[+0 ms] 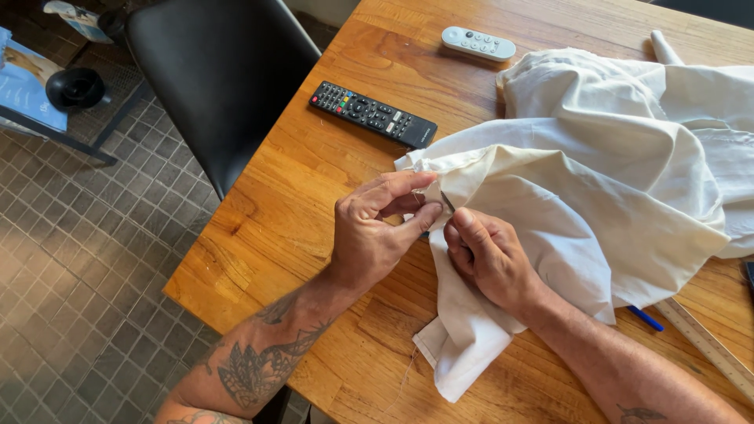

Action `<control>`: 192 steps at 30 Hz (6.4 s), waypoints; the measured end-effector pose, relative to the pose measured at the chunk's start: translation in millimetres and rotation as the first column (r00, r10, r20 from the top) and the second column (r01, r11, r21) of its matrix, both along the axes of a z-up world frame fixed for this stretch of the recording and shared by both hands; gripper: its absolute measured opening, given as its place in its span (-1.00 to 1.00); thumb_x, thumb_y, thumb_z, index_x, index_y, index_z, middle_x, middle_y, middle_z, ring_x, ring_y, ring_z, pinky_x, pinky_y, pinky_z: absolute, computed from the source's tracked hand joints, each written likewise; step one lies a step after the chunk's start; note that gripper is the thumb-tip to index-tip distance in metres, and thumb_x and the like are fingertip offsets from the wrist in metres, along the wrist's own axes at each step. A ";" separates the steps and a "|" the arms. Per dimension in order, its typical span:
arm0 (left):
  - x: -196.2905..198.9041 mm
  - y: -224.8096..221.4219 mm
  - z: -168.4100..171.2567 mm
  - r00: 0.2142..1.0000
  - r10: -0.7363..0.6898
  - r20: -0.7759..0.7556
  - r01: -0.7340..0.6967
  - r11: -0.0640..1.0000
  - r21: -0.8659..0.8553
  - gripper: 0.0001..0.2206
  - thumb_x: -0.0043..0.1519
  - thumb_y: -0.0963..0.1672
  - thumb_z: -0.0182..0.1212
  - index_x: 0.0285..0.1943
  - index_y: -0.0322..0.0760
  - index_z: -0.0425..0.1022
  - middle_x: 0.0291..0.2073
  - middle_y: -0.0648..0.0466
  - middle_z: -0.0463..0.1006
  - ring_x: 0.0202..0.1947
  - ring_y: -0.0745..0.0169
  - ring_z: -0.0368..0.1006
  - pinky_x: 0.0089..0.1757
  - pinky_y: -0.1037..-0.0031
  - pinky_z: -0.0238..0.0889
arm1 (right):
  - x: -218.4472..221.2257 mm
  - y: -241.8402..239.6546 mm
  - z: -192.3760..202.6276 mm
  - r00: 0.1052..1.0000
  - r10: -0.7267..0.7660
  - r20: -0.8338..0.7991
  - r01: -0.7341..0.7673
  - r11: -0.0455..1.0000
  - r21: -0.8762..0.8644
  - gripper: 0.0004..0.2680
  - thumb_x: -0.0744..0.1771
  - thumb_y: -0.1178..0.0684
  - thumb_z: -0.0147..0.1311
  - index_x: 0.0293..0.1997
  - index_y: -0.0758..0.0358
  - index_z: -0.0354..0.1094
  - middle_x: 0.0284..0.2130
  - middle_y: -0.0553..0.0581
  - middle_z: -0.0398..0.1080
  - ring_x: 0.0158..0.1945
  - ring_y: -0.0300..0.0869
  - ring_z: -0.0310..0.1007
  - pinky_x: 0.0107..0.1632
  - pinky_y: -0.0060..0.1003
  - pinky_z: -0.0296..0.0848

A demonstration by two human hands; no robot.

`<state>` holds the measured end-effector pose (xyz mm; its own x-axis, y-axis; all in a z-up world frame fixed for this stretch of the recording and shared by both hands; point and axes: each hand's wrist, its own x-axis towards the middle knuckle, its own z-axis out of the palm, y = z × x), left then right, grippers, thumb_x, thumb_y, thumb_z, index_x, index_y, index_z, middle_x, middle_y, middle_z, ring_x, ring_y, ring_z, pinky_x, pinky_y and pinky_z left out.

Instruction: Trimming excess threads and fabric from a white garment using thread snips

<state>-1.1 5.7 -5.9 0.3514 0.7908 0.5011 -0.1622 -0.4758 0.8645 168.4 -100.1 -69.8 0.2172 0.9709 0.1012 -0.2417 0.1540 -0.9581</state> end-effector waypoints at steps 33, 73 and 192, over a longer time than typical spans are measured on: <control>3.6 -8.3 -6.0 0.991 -0.124 0.045 0.130 0.973 -0.193 -0.67 0.20 -0.26 0.68 0.15 -0.38 0.77 -0.07 -0.12 0.79 -0.13 0.05 0.84 -0.13 0.41 0.80 | 16.7 10.1 10.5 0.928 -0.336 0.163 0.340 0.940 0.005 -0.75 0.54 0.02 0.26 -0.25 0.29 0.41 -0.81 0.01 0.15 -0.68 -0.40 0.17 -0.55 -0.55 0.10; 11.2 10.5 -35.4 0.995 -0.060 0.079 0.086 0.914 -0.397 -0.76 0.28 -0.17 0.64 -0.06 -0.33 0.61 -0.27 0.02 0.67 -0.32 0.42 0.73 -0.24 0.61 0.62 | -6.9 -4.6 26.4 0.985 -0.165 -0.058 0.173 0.970 0.171 -0.78 0.54 0.07 0.01 -0.23 0.34 0.29 -0.80 0.01 -0.04 -0.79 -0.32 -0.07 -0.65 -0.44 -0.01; -3.1 0.4 0.4 0.994 0.059 -0.091 -0.067 0.994 -0.084 -0.78 0.23 -0.20 0.69 -0.14 -0.35 0.66 -0.28 -0.05 0.81 -0.30 0.26 0.82 -0.19 0.47 0.72 | 4.8 -1.0 8.5 0.996 0.038 0.075 -0.033 0.997 -0.066 -0.58 0.57 -0.11 0.00 -0.39 0.31 0.55 -0.81 -0.01 0.05 -0.67 -0.32 0.02 -0.53 -0.40 0.19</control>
